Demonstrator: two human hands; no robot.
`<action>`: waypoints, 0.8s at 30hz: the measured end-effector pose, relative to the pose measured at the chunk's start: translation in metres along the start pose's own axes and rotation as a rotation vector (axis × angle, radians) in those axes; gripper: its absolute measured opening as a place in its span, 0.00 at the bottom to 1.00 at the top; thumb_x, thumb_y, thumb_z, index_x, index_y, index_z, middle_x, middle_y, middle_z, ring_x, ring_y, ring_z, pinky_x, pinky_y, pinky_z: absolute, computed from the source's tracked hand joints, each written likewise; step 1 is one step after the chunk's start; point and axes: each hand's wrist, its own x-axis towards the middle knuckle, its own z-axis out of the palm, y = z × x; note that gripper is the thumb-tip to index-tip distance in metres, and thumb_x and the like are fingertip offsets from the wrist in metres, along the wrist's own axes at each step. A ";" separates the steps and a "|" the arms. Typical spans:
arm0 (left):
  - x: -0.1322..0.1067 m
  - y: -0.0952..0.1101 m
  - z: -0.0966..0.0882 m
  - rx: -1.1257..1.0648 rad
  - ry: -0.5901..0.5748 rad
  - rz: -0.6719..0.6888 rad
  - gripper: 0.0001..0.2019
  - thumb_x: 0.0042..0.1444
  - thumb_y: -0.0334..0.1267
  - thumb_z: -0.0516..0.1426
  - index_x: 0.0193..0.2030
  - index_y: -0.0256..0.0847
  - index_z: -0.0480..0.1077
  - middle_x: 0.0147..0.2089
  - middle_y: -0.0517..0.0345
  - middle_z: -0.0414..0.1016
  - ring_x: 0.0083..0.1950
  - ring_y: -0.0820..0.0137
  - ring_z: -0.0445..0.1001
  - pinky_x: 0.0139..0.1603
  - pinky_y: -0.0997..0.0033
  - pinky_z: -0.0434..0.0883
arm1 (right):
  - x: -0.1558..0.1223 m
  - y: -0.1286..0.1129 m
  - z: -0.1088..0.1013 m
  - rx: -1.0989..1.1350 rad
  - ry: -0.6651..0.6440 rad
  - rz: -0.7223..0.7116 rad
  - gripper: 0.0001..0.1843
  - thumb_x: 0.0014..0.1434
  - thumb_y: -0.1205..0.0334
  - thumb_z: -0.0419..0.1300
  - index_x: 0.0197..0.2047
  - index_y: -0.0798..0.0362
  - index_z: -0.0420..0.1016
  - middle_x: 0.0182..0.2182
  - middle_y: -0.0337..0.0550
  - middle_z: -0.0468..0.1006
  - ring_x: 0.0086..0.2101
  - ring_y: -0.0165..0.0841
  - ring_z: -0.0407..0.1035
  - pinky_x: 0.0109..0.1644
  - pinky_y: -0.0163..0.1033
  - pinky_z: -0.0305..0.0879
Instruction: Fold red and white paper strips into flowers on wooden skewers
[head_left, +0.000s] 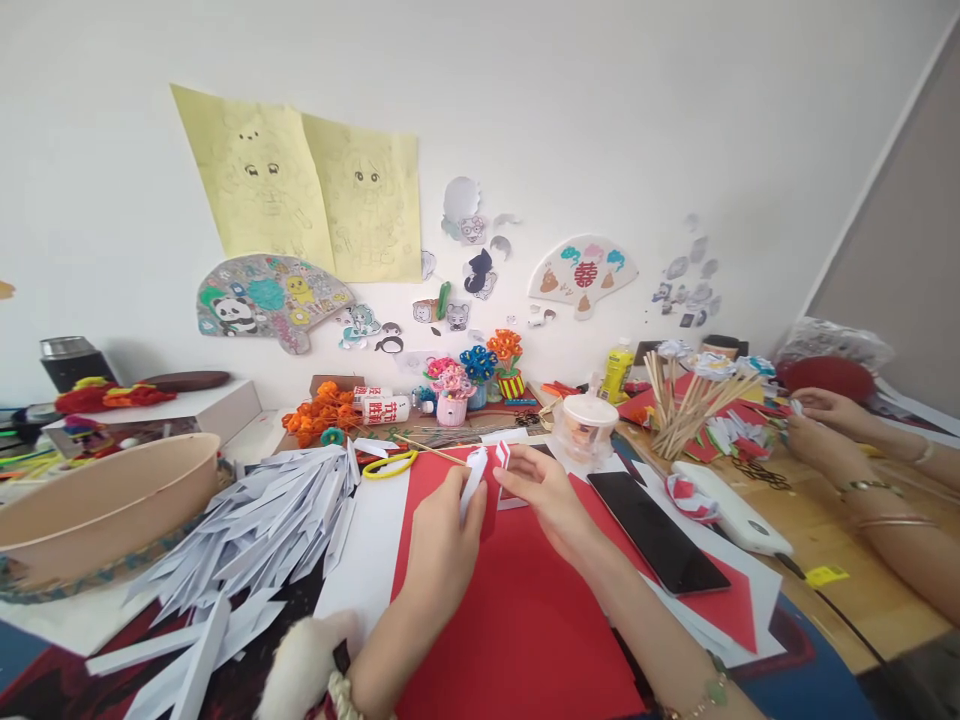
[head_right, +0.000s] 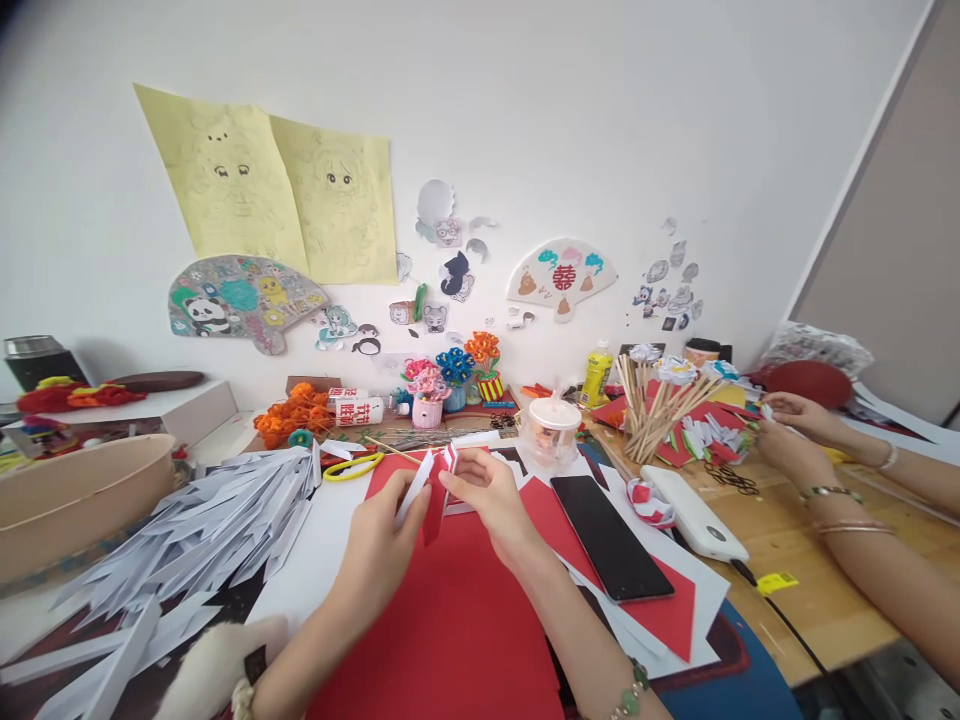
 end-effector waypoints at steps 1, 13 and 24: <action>0.000 0.000 0.001 -0.007 -0.013 0.001 0.12 0.63 0.46 0.48 0.35 0.42 0.66 0.27 0.60 0.72 0.26 0.68 0.69 0.27 0.74 0.58 | 0.000 0.000 0.000 0.001 -0.010 0.000 0.21 0.45 0.49 0.72 0.40 0.50 0.79 0.39 0.46 0.81 0.42 0.41 0.74 0.47 0.43 0.68; 0.003 -0.007 0.001 0.022 -0.016 0.040 0.12 0.58 0.44 0.54 0.27 0.40 0.66 0.24 0.60 0.71 0.26 0.69 0.68 0.30 0.72 0.58 | -0.001 0.002 -0.001 0.042 -0.099 0.040 0.17 0.48 0.53 0.72 0.39 0.51 0.78 0.39 0.44 0.80 0.41 0.38 0.73 0.44 0.41 0.69; 0.008 -0.004 -0.003 -0.164 -0.003 0.011 0.14 0.53 0.46 0.56 0.24 0.38 0.65 0.22 0.64 0.63 0.25 0.73 0.59 0.27 0.75 0.54 | 0.000 0.003 -0.001 0.029 -0.151 0.052 0.22 0.48 0.54 0.72 0.46 0.52 0.76 0.41 0.45 0.79 0.40 0.37 0.73 0.42 0.41 0.71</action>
